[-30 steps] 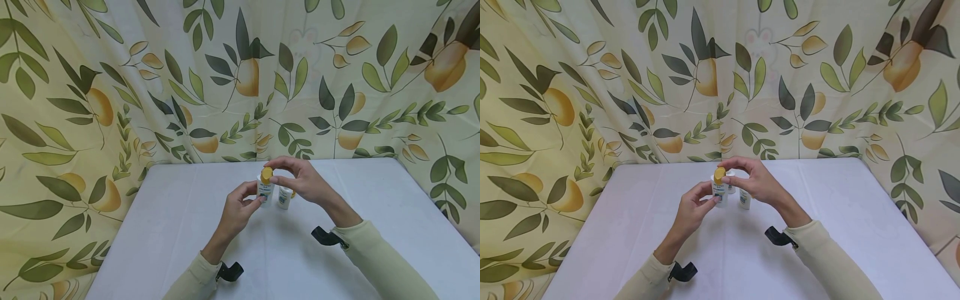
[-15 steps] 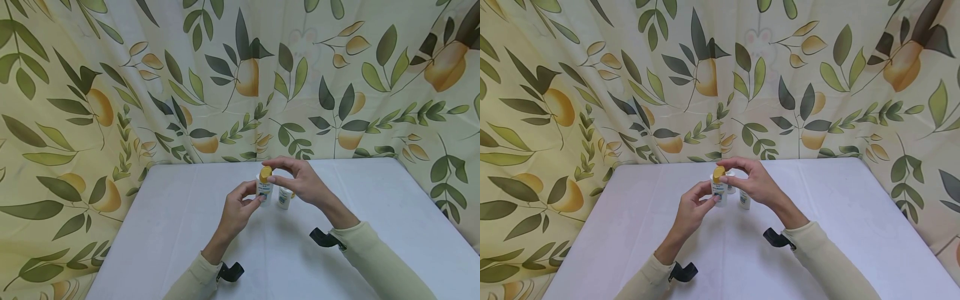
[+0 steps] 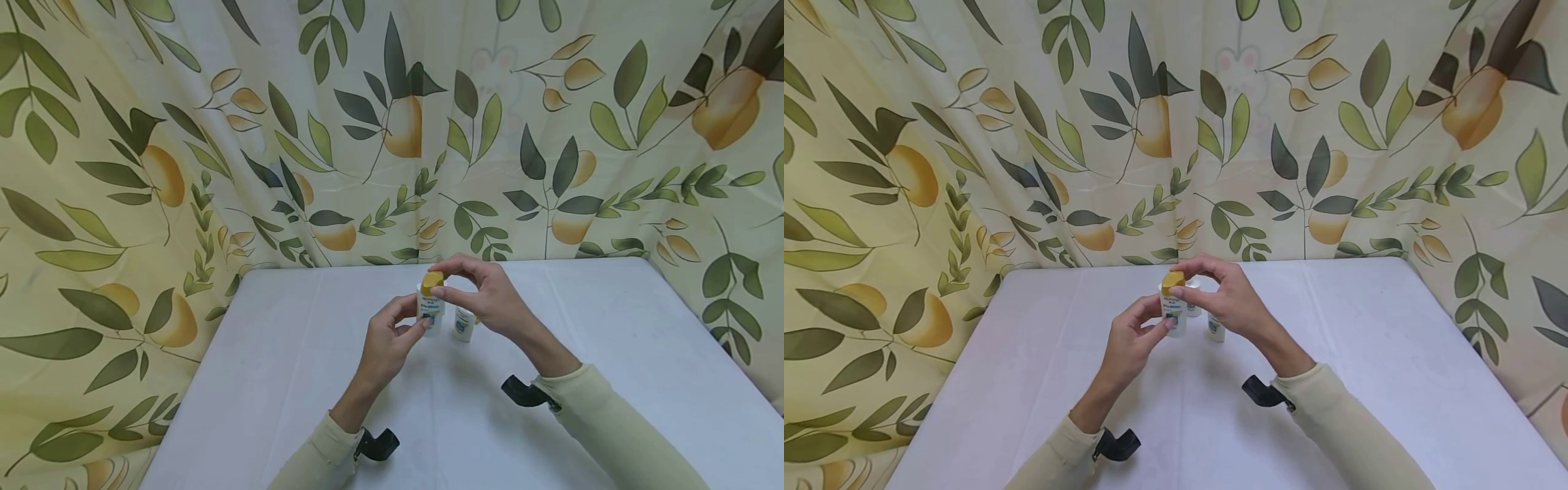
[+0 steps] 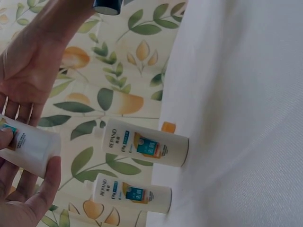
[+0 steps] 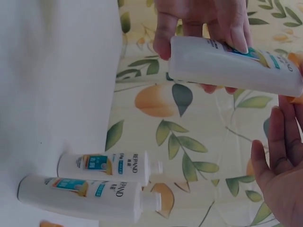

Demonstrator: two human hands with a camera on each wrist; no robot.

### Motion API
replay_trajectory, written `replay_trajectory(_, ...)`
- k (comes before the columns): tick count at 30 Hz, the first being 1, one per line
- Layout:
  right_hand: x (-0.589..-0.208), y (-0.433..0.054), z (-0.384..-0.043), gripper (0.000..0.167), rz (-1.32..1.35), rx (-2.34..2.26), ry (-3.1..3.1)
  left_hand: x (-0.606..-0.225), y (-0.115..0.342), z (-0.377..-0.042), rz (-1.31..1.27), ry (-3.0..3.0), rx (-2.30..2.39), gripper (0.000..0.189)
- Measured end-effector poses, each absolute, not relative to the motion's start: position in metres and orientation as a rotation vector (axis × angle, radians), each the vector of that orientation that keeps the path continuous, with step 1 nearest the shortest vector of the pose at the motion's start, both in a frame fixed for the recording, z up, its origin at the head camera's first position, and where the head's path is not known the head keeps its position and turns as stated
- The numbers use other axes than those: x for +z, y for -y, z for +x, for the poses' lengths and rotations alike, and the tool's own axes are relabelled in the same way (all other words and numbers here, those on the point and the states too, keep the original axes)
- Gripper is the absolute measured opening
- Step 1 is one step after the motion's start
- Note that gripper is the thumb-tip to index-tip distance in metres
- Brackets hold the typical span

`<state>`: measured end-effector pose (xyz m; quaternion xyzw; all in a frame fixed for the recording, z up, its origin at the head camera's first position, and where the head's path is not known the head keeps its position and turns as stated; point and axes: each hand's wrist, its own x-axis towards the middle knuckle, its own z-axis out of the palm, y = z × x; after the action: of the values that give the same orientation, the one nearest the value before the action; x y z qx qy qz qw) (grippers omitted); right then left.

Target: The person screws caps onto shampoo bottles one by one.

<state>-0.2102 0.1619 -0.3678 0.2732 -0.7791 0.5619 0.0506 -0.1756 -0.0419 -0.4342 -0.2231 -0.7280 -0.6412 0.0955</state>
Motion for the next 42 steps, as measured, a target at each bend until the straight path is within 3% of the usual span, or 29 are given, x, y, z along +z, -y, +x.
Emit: replay_trajectory(42,-0.372,-0.148,-0.207,0.024,0.607,1.647,2.339,-0.437,0.033,-0.173,-0.587,2.132,-1.638,0.037)
